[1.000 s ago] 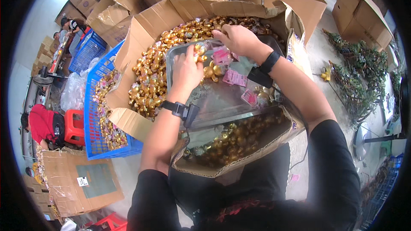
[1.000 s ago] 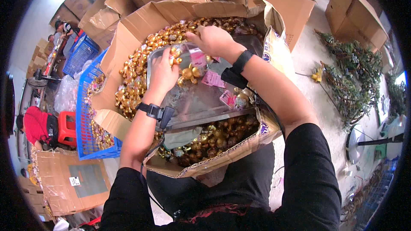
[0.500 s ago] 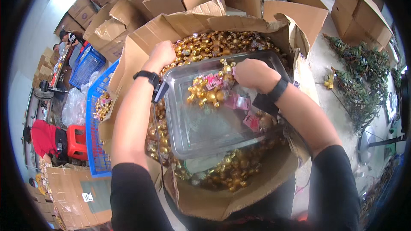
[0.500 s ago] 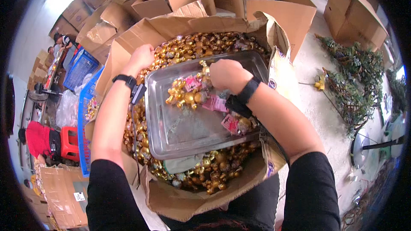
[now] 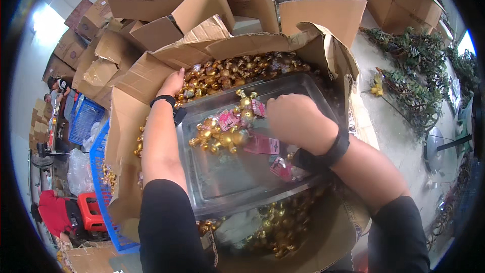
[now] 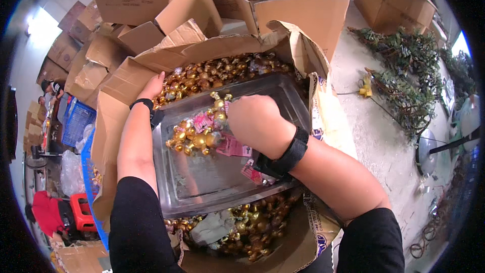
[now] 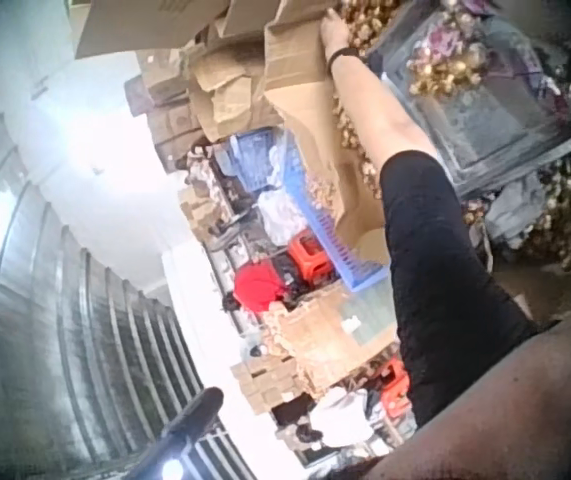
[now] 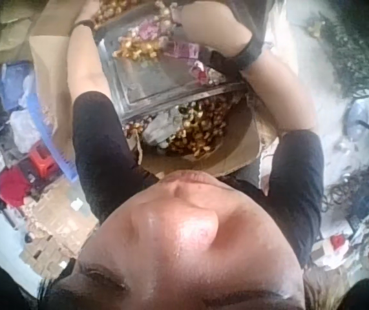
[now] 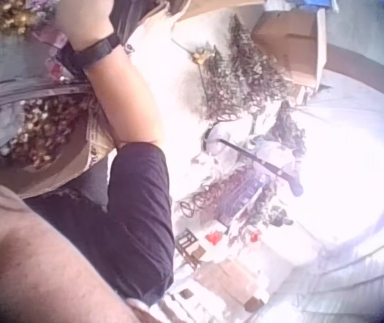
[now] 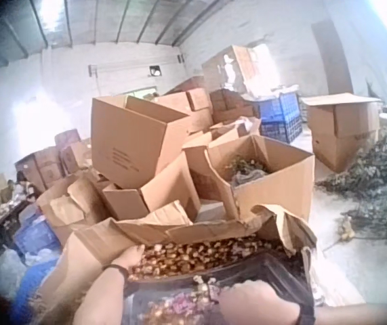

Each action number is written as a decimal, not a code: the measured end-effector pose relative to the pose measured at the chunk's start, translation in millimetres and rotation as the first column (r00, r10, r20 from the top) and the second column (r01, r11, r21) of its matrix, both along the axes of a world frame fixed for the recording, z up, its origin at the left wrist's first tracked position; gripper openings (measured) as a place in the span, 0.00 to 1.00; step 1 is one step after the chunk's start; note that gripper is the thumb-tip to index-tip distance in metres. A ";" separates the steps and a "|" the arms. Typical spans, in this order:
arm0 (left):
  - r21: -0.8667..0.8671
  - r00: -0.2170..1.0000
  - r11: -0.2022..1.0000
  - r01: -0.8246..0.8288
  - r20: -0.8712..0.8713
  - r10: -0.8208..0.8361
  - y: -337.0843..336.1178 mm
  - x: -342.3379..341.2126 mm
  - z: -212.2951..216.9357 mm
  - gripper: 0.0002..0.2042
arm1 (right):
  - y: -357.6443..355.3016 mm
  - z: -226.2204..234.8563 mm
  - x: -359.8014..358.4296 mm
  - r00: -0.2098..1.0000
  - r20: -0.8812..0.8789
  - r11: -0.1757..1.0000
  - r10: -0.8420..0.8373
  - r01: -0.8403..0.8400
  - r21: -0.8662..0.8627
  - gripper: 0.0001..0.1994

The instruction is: Sorting and packing small plastic toy figurines from a large box onto a metal tray.

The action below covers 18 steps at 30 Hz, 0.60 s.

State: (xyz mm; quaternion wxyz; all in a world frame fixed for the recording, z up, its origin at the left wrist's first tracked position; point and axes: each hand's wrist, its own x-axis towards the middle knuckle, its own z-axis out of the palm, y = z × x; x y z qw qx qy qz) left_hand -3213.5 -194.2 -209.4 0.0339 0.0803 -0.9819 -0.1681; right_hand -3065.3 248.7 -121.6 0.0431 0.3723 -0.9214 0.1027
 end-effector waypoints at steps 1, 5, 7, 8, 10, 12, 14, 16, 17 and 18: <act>-0.019 0.995 0.997 -0.075 0.058 0.076 2.7 -3.5 -3.9 0.31 | 1.3 -3.2 -0.4 1.000 -0.002 1.000 -0.002 0.002 0.001 0.05; -0.118 0.974 0.975 -0.186 0.109 0.199 14.5 -4.2 -20.1 0.39 | 1.0 -7.3 1.3 0.999 0.042 0.999 0.029 -0.030 0.021 0.05; -0.098 0.944 0.954 -0.285 0.145 0.297 -2.1 -0.2 -15.2 0.42 | -5.8 -3.5 6.0 0.998 0.044 0.999 0.035 -0.035 0.007 0.05; -0.104 0.940 0.950 -0.295 0.146 0.308 -10.1 4.4 -12.6 0.42 | -8.6 -1.5 8.0 0.999 0.042 0.999 0.034 -0.034 -0.008 0.05; 0.018 0.914 0.962 -0.273 0.318 0.253 -6.6 7.9 -3.7 0.43 | -7.5 -3.4 7.1 0.998 0.046 0.999 0.039 -0.039 0.005 0.05; 0.018 0.911 0.958 -0.285 0.317 0.265 -2.3 10.5 -2.3 0.44 | -9.9 -7.6 8.7 0.998 0.043 0.999 0.053 -0.054 0.011 0.05; 0.012 0.888 0.948 -0.319 0.353 0.294 -5.6 19.9 0.4 0.46 | -15.4 -13.4 11.6 0.952 0.059 0.951 0.299 -0.293 -0.093 0.04; -0.043 0.904 0.948 -0.316 0.288 0.315 16.5 27.3 -1.0 0.47 | -16.8 -6.5 15.7 0.956 0.135 0.965 0.259 -0.250 -0.079 0.04; -0.062 0.907 0.956 -0.286 0.306 0.291 21.7 31.0 2.5 0.48 | -18.2 -2.4 18.0 0.951 0.208 0.974 0.227 -0.218 -0.067 0.05; -0.081 0.907 0.963 -0.257 0.324 0.269 27.8 35.7 7.8 0.48 | -18.5 -0.9 18.0 0.952 0.205 0.974 0.227 -0.217 -0.070 0.05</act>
